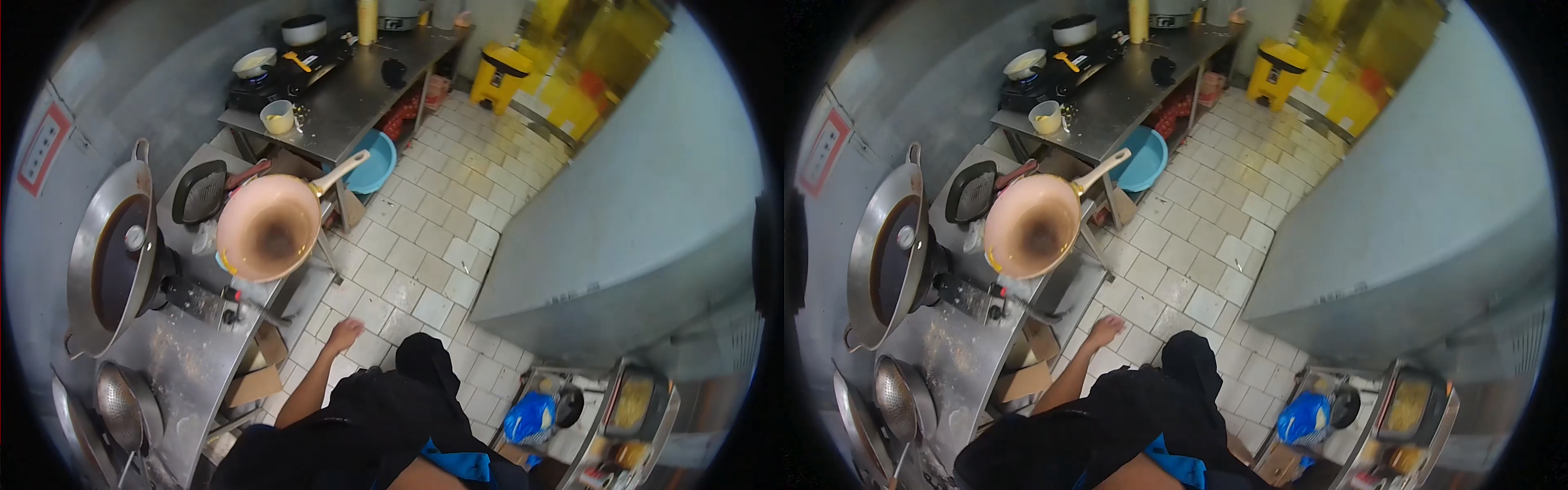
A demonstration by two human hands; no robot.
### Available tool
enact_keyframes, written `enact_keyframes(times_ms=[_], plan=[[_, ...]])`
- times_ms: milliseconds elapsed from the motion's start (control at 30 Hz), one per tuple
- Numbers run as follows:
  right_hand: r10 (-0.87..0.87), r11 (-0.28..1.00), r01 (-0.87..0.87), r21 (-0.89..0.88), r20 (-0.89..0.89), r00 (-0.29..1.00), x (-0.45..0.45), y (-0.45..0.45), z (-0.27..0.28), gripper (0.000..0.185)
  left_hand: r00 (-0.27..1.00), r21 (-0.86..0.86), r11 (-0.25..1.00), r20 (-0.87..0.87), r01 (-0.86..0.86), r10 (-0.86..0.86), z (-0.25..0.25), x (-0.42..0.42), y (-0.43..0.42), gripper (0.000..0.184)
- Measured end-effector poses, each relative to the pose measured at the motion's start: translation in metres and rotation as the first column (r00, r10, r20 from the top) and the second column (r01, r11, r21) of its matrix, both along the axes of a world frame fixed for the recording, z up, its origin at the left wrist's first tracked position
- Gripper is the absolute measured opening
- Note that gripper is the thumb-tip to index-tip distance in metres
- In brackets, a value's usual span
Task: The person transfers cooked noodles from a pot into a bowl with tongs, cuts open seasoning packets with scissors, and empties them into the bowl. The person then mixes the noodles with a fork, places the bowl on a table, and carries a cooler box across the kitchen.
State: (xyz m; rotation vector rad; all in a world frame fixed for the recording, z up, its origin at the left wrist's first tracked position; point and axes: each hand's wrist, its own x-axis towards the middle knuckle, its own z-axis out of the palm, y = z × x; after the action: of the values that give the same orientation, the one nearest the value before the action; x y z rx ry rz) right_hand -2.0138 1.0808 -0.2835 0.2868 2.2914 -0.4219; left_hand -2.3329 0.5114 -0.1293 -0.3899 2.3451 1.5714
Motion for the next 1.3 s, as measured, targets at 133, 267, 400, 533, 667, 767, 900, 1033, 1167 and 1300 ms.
enact_keyframes(times_ms=[133,267,400,533,667,767,900,1033,1167,1300], plan=[[0.019,1.0,-0.02,0.006,0.116,0.993,-0.179,0.029,0.036,0.035,0.974,0.485,0.846,0.162,-0.22,0.161,0.12,-0.155,0.027,0.032],[0.272,0.96,-0.268,-0.08,0.049,0.961,-0.419,0.028,0.051,0.035,0.978,0.413,0.893,0.169,-0.18,0.119,0.195,-0.223,0.025,0.032],[0.428,0.801,-0.515,-0.305,-0.311,0.849,-0.714,0.006,0.035,0.034,0.921,0.402,0.889,-0.215,-0.22,0.325,0.328,-0.261,-0.037,0.033],[-0.115,0.651,-0.033,-0.758,-0.142,0.983,-1.026,-0.091,0.189,0.038,0.573,0.189,0.627,-0.274,-0.756,0.772,0.375,-0.27,-0.098,0.029],[-0.356,0.68,0.07,-0.729,-0.245,0.902,-1.176,-0.21,0.253,0.033,0.561,-0.121,0.548,-0.163,-0.828,0.812,0.354,-0.308,-0.114,0.025],[-0.134,0.615,-0.158,-0.773,-0.3,0.944,-1.201,-0.264,0.259,0.036,0.495,0.111,0.515,-0.165,-0.85,0.853,0.314,-0.359,-0.077,0.018],[0.409,0.685,-0.228,-0.692,0.105,0.907,-1.173,-0.369,0.195,0.036,0.463,0.247,0.529,-0.279,-0.812,0.841,0.334,-0.402,-0.025,0.02],[0.753,0.658,-0.648,-0.382,0.324,0.573,-1.134,-0.438,0.145,0.032,0.215,0.145,0.216,-0.02,-0.966,0.976,0.334,-0.393,0.048,0.016],[0.936,0.225,-0.904,-0.363,0.34,0.096,-1.097,-0.506,0.14,0.022,-0.496,0.057,-0.503,0.104,-0.862,0.862,0.206,-0.35,0.177,0.025],[0.91,-0.04,-0.778,-0.627,0.298,-0.288,-0.984,-0.548,0.161,0.024,-0.925,-0.653,-0.662,0.184,-0.367,0.332,-0.03,-0.39,0.418,0.03]])
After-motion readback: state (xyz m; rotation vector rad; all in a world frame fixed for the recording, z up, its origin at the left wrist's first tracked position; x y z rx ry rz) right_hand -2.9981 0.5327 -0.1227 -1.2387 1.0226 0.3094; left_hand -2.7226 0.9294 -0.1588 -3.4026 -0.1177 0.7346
